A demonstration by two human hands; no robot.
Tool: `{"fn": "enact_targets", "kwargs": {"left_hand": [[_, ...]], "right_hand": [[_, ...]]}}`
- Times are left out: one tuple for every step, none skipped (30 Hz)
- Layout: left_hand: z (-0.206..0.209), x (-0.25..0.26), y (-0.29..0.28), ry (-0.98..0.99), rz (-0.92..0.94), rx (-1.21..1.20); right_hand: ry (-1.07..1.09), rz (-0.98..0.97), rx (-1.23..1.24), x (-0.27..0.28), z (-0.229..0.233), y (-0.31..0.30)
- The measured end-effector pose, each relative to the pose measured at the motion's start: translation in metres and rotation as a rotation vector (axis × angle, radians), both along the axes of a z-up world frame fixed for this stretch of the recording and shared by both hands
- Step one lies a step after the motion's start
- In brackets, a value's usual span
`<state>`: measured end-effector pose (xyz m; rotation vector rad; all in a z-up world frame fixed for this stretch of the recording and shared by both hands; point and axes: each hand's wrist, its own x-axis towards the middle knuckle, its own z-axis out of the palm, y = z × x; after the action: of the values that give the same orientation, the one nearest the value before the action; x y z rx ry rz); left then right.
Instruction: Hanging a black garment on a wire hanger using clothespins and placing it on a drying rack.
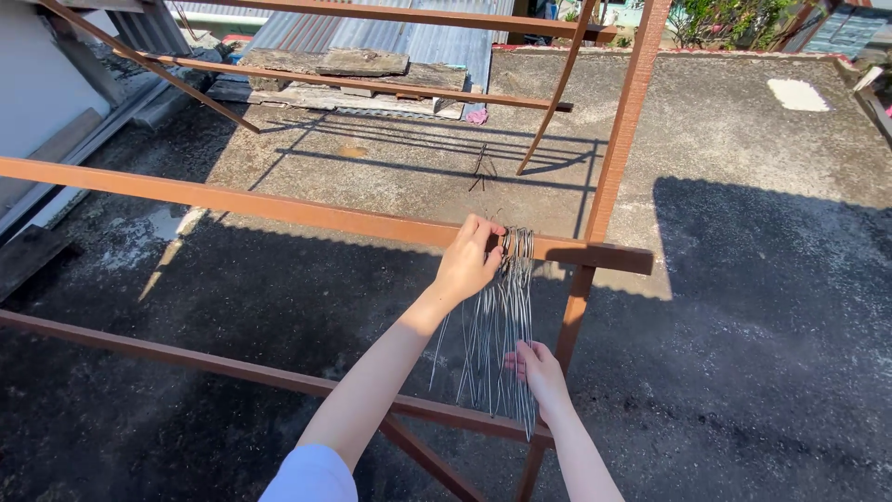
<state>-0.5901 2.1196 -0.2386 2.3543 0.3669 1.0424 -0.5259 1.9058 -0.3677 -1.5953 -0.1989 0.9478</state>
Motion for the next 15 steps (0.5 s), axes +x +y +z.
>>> {"fn": "enact_targets", "kwargs": {"left_hand": [[0.001,0.000,-0.005,-0.002,-0.032,-0.012],[0.002,0.000,-0.011,-0.004,-0.064,-0.024],[0.004,0.000,-0.017,-0.002,-0.089,-0.018],[0.005,0.000,-0.024,-0.025,-0.126,-0.008],[0.006,0.001,-0.031,-0.046,-0.168,0.002],[0.009,0.004,-0.039,-0.042,-0.198,0.007],[0.011,0.006,-0.048,-0.070,-0.246,-0.013],[0.013,0.008,-0.058,-0.097,-0.295,-0.034],[0.017,0.012,-0.072,-0.091,-0.331,-0.031],[0.021,0.015,-0.086,-0.067,-0.366,-0.074],[0.024,0.018,-0.101,-0.043,-0.400,-0.117],[0.027,0.020,-0.118,-0.039,-0.434,-0.114],[0.029,0.025,-0.136,-0.019,-0.477,-0.145],[0.032,0.029,-0.154,0.003,-0.519,-0.175],[0.034,0.030,-0.175,0.005,-0.551,-0.172]], "right_hand": [[-0.056,-0.012,-0.016,-0.002,-0.005,-0.002],[-0.112,-0.024,-0.032,-0.005,-0.009,-0.005],[-0.110,-0.049,-0.027,-0.008,-0.014,-0.010],[-0.162,-0.065,-0.033,-0.011,-0.019,-0.016],[-0.211,-0.086,-0.041,-0.013,-0.024,-0.023],[-0.207,-0.116,-0.038,-0.016,-0.022,-0.031],[-0.221,-0.131,-0.046,-0.019,-0.020,-0.040],[-0.234,-0.146,-0.054,-0.021,-0.018,-0.049],[-0.229,-0.183,-0.053,-0.024,-0.014,-0.065],[-0.224,-0.205,-0.080,-0.026,-0.010,-0.081],[-0.219,-0.224,-0.108,-0.029,-0.006,-0.099],[-0.216,-0.259,-0.107,-0.028,-0.006,-0.121],[-0.175,-0.301,-0.103,-0.027,-0.005,-0.144],[-0.134,-0.343,-0.096,-0.025,-0.004,-0.167],[-0.133,-0.375,-0.096,-0.024,-0.008,-0.196]]}}
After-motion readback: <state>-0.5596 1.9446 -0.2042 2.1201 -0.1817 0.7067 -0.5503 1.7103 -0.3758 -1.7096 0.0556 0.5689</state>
